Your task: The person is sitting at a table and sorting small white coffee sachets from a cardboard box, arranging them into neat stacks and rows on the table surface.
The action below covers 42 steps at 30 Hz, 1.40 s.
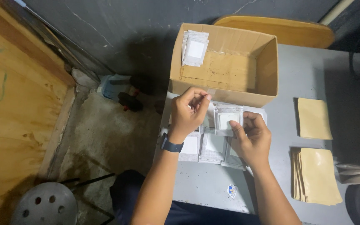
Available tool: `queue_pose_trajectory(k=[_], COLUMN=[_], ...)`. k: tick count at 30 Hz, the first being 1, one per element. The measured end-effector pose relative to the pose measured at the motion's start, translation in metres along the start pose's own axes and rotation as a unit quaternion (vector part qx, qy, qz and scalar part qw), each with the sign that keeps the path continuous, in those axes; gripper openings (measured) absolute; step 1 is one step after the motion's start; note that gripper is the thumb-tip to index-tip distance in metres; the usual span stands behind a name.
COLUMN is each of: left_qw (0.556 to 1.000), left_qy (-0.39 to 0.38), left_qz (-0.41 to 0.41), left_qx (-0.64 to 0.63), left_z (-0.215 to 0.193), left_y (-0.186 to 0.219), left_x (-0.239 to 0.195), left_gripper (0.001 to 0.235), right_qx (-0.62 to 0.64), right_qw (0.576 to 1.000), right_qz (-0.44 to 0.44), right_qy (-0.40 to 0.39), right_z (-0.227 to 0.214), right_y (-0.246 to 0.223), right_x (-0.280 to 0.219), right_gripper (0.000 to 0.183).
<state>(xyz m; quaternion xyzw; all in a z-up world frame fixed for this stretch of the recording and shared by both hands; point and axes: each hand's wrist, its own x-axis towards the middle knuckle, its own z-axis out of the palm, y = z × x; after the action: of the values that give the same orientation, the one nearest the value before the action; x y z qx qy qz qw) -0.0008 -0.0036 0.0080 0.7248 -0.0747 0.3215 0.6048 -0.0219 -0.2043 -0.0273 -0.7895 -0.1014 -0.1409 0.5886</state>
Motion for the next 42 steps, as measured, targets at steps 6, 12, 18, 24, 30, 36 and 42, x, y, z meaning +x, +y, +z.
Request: queue_pose_trajectory(k=[6, 12, 18, 24, 30, 36, 42], left_qw=[0.999, 0.997, 0.996, 0.995, 0.993, 0.992, 0.992], left_qy=[0.033, 0.065, 0.078, 0.094, 0.109, 0.121, 0.119], left_qz=[0.001, 0.011, 0.003, -0.001, -0.013, -0.023, -0.026], left_qx=[0.010, 0.035, 0.033, 0.041, 0.032, 0.029, 0.031], left_z=[-0.005, -0.011, -0.015, -0.028, -0.041, -0.046, -0.044], left_y=[0.001, -0.003, -0.004, -0.003, 0.002, 0.000, -0.003], left_x=[0.003, 0.008, 0.008, 0.013, 0.016, 0.017, 0.017], left_gripper=[0.004, 0.005, 0.005, 0.005, 0.006, 0.005, 0.006], right_qx=[0.059, 0.061, 0.007, 0.010, -0.015, 0.017, -0.067], right_qw=[0.996, 0.990, 0.993, 0.973, 0.951, 0.935, 0.931], right_qz=[0.046, 0.039, -0.027, -0.195, -0.231, -0.201, -0.240], right_qy=[-0.044, -0.123, -0.118, -0.124, -0.205, -0.292, -0.267], right_z=[0.014, 0.025, 0.029, 0.039, 0.045, 0.039, 0.042], right_y=[-0.027, -0.049, -0.043, -0.045, -0.044, -0.044, -0.036], right_x=[-0.016, -0.020, -0.032, -0.031, -0.033, -0.025, -0.027], right_gripper=[0.024, 0.010, 0.052, 0.014, 0.017, 0.022, 0.025])
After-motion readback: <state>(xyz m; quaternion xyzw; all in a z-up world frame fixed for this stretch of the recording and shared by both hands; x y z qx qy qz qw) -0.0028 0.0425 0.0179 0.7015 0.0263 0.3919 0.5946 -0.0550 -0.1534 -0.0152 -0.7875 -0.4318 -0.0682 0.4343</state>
